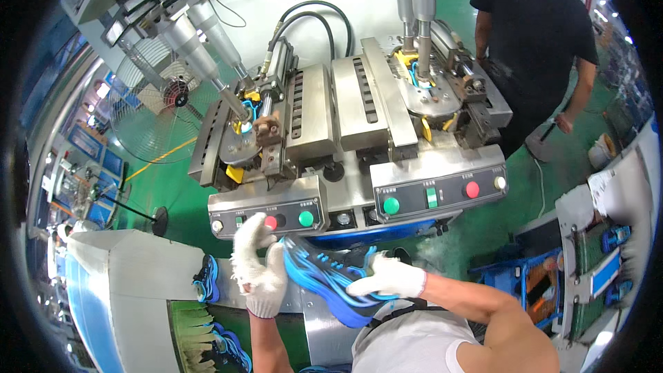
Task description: The person places shoes onto the pressing machine molds, presses buttons to activate the machine, removes the pressed shoes, and feeds them into a conveyor tunnel.
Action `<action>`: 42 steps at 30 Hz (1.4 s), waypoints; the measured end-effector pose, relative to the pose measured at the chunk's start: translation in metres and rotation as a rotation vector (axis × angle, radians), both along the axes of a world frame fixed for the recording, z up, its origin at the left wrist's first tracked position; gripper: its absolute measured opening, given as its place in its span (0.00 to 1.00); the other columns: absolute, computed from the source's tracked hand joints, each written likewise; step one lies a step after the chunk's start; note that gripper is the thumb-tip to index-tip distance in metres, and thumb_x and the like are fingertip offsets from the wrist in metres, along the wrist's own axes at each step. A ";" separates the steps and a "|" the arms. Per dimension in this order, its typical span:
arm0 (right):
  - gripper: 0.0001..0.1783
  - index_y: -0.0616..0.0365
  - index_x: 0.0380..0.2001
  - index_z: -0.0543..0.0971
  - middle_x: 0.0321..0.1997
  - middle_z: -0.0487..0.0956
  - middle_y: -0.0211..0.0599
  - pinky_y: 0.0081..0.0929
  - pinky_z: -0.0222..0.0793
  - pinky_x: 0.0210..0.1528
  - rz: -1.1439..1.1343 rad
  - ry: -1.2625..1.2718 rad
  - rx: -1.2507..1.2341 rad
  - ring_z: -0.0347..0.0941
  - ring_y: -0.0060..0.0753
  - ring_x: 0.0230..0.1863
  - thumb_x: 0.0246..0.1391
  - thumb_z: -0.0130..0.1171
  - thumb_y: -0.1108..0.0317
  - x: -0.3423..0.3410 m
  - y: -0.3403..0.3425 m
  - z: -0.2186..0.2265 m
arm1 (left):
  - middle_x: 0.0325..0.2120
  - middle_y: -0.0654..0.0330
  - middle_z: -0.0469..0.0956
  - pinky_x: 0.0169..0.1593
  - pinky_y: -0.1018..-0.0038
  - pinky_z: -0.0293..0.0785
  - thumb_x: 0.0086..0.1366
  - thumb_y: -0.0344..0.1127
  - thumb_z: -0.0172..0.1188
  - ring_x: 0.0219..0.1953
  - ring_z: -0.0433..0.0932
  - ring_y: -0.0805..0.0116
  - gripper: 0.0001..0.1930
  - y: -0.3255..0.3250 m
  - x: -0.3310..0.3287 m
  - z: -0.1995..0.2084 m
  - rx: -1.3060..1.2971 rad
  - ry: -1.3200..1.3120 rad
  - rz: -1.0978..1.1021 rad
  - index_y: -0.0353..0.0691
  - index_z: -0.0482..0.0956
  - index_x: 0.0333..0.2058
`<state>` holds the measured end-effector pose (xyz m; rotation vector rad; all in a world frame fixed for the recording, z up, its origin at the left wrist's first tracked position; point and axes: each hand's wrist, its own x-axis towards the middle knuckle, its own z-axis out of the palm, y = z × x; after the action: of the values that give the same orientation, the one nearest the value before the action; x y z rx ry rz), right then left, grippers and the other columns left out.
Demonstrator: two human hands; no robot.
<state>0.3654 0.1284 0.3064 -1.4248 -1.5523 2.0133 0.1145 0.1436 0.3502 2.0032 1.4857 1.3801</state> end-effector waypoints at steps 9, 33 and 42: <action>0.30 0.65 0.58 0.73 0.35 0.80 0.29 0.19 0.68 0.26 -0.652 0.563 -0.111 0.71 0.16 0.27 0.50 0.67 0.74 0.116 0.016 0.003 | 0.53 0.51 0.76 0.55 0.70 0.77 0.68 0.26 0.60 0.51 0.80 0.63 0.21 0.043 -0.011 -0.055 -0.163 -0.121 0.382 0.31 0.71 0.59; 0.37 0.64 0.60 0.61 0.22 0.70 0.23 0.21 0.60 0.17 -0.766 0.360 -0.162 0.63 0.15 0.17 0.45 0.63 0.77 0.080 0.058 -0.049 | 0.39 0.37 0.82 0.49 0.52 0.77 0.61 0.52 0.66 0.43 0.82 0.37 0.36 0.422 -0.105 -0.187 -0.121 0.536 0.491 0.29 0.69 0.57; 0.22 0.59 0.47 0.66 0.25 0.69 0.20 0.17 0.64 0.25 -0.795 0.282 -0.113 0.65 0.13 0.23 0.48 0.61 0.73 0.037 0.098 -0.008 | 0.47 0.37 0.81 0.56 0.53 0.76 0.57 0.52 0.66 0.51 0.81 0.40 0.33 0.417 -0.119 -0.077 -0.478 0.517 0.453 0.31 0.72 0.53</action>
<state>0.4020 0.2264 0.2988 -1.4046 -0.6075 1.7014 -0.0040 0.5602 0.2732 1.8424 2.3370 0.5316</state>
